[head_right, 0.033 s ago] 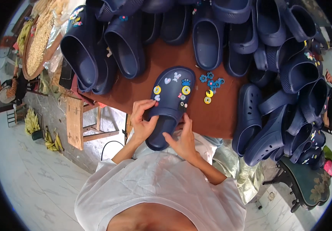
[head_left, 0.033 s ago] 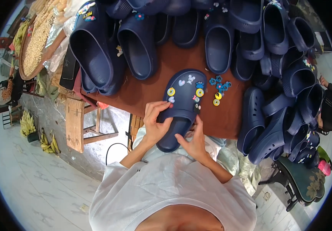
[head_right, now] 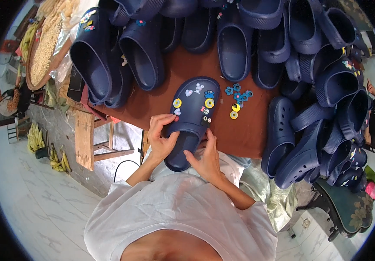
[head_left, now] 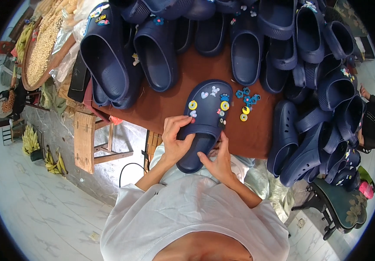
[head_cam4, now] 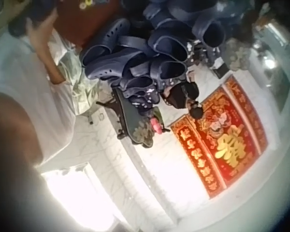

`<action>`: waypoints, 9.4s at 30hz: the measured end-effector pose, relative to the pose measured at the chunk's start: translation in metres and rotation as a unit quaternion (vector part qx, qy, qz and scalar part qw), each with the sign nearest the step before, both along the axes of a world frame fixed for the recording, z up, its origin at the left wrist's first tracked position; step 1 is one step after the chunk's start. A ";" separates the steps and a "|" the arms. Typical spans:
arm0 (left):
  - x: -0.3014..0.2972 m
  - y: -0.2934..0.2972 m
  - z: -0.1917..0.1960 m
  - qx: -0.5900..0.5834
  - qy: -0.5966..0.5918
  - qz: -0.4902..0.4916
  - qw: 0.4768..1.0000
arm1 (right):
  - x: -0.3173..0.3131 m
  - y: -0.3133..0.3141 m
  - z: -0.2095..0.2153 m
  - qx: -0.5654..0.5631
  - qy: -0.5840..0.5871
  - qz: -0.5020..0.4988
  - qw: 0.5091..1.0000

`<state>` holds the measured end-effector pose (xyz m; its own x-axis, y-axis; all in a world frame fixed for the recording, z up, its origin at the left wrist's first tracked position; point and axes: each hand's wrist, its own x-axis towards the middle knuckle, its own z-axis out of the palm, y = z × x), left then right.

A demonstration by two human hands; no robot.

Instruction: Attaching decorative charms to the holes of blue clog shoes.

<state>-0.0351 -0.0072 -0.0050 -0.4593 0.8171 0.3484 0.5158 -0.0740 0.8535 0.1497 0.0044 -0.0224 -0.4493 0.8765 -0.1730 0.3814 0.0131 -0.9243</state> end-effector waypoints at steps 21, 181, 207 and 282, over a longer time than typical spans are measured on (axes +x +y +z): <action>-0.022 0.103 0.047 0.089 0.057 0.043 0.993 | -0.087 0.169 0.034 0.149 0.146 -0.084 0.974; -0.039 0.047 0.006 -0.012 -0.058 -0.190 0.980 | -0.009 0.125 0.024 0.175 0.051 -0.089 0.979; -0.033 0.112 0.012 -0.121 -0.052 -0.126 0.983 | -0.038 0.150 0.031 0.265 0.047 -0.003 0.963; 0.044 -0.021 0.023 -0.210 -0.531 -0.109 0.814 | -0.019 0.142 0.009 -0.004 0.118 -0.009 0.993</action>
<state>0.0093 -0.0286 0.0176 -0.1467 0.8646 -0.4806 -0.5156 0.3478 0.7830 0.1302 0.1463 -0.0131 -0.4626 0.8837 -0.0712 0.1534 0.0007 -0.9882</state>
